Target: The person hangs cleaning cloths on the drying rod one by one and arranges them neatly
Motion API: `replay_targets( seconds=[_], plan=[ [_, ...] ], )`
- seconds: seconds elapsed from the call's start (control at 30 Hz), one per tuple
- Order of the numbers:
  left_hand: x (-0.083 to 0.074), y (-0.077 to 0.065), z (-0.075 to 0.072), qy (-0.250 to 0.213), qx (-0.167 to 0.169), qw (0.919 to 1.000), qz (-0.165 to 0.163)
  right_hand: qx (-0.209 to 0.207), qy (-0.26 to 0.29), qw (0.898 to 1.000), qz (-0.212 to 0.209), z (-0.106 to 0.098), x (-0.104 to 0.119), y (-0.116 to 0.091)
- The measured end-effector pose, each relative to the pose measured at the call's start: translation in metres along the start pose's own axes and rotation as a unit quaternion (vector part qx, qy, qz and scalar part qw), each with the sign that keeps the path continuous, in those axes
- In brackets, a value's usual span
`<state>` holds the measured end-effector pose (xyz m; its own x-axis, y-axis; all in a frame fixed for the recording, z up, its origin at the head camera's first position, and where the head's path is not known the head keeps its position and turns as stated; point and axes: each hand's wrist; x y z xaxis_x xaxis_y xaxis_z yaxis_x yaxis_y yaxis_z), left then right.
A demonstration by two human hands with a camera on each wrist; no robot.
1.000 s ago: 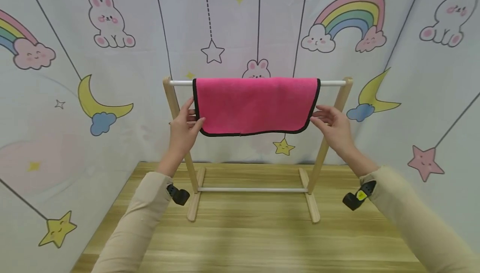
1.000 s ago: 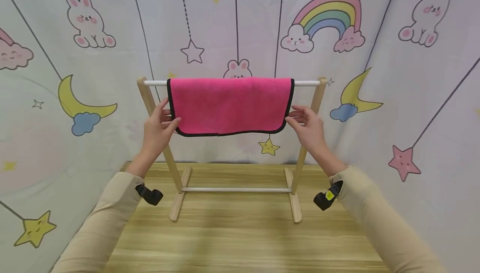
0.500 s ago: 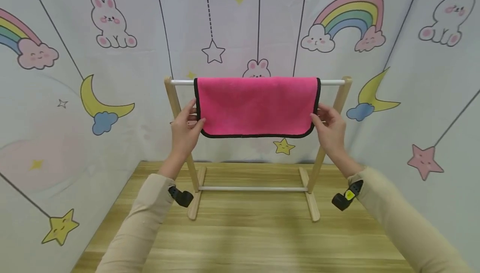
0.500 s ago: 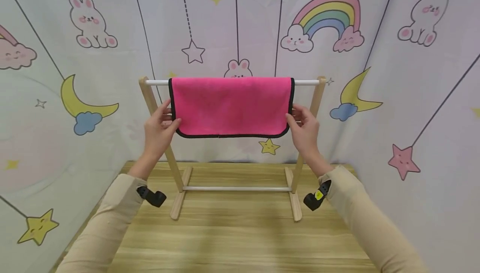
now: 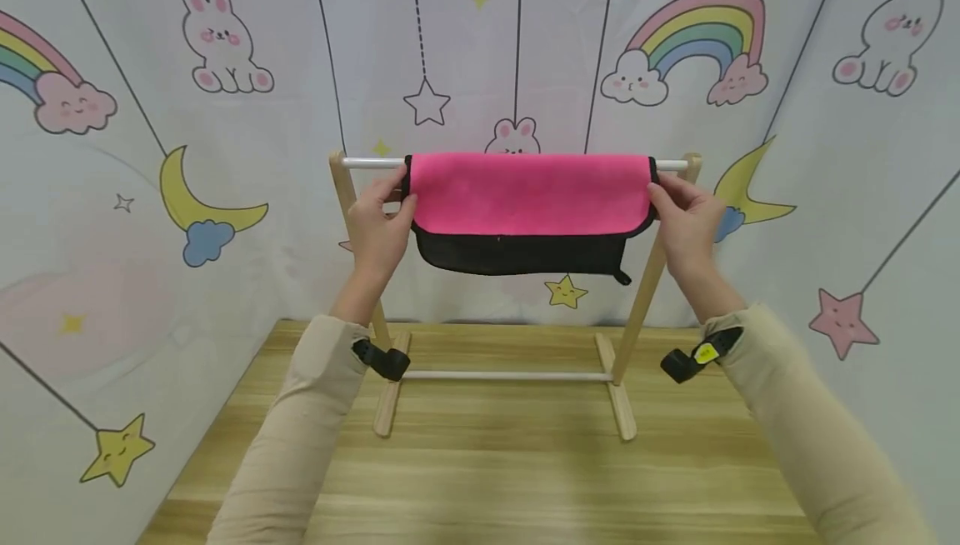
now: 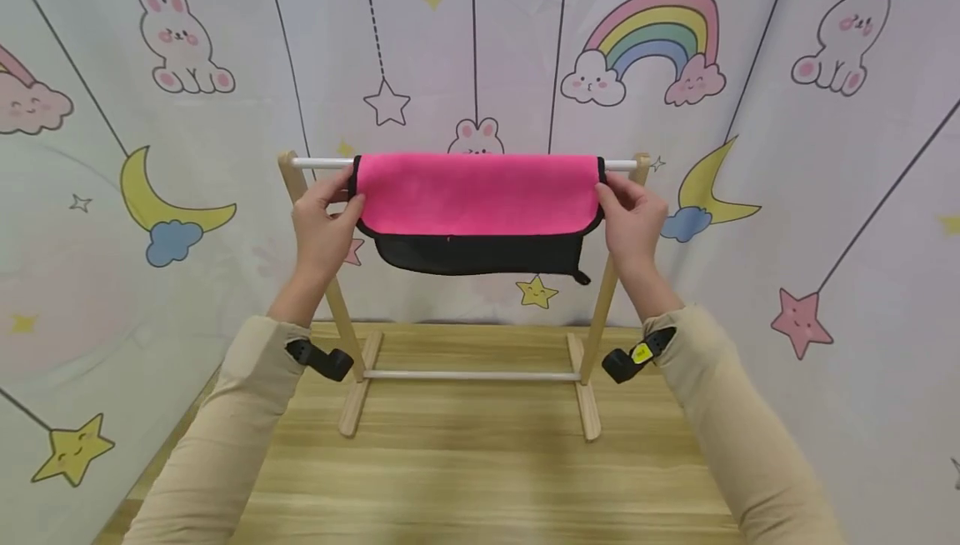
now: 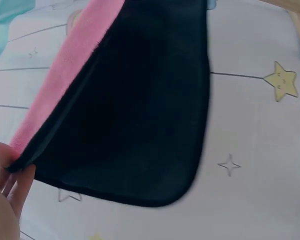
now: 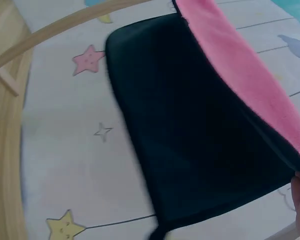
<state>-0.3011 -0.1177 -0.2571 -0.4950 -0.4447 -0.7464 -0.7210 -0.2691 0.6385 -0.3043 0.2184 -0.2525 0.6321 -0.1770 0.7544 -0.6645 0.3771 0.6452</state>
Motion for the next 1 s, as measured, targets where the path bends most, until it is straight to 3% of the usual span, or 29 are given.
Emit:
replay_targets(
  seconds=[0.13, 0.37, 0.6, 0.77, 1.0],
  plan=[
    [0.017, -0.013, -0.001, -0.042, 0.019, 0.9989, 0.000, 0.003, -0.004, 0.999, -0.040, -0.006, -0.016, -0.016],
    [0.008, -0.035, -0.011, -0.028, 0.019, 0.9994, 0.010, 0.019, -0.025, 0.993, -0.118, -0.010, -0.025, -0.037],
    [0.032, -0.024, -0.004, -0.023, 0.055, 0.9974, -0.041, 0.026, -0.046, 0.989, -0.135, -0.003, -0.011, -0.031],
    [0.035, -0.016, 0.002, -0.006, 0.041, 0.9991, -0.012, 0.022, -0.067, 0.987, -0.146, 0.003, -0.006, -0.025],
    [0.039, -0.018, 0.006, 0.023, 0.028, 0.9993, 0.008, 0.019, -0.082, 0.985, -0.153, 0.002, -0.011, -0.025]
  ],
)
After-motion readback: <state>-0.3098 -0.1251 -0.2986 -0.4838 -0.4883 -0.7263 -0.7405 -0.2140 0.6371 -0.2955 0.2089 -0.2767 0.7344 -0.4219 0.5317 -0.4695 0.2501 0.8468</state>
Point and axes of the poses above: each hand's wrist, its own y-axis towards the middle knuckle, its own z-axis out of the palm, x = y × z, and after that the axes turned 10 degrees about -z, right-handed
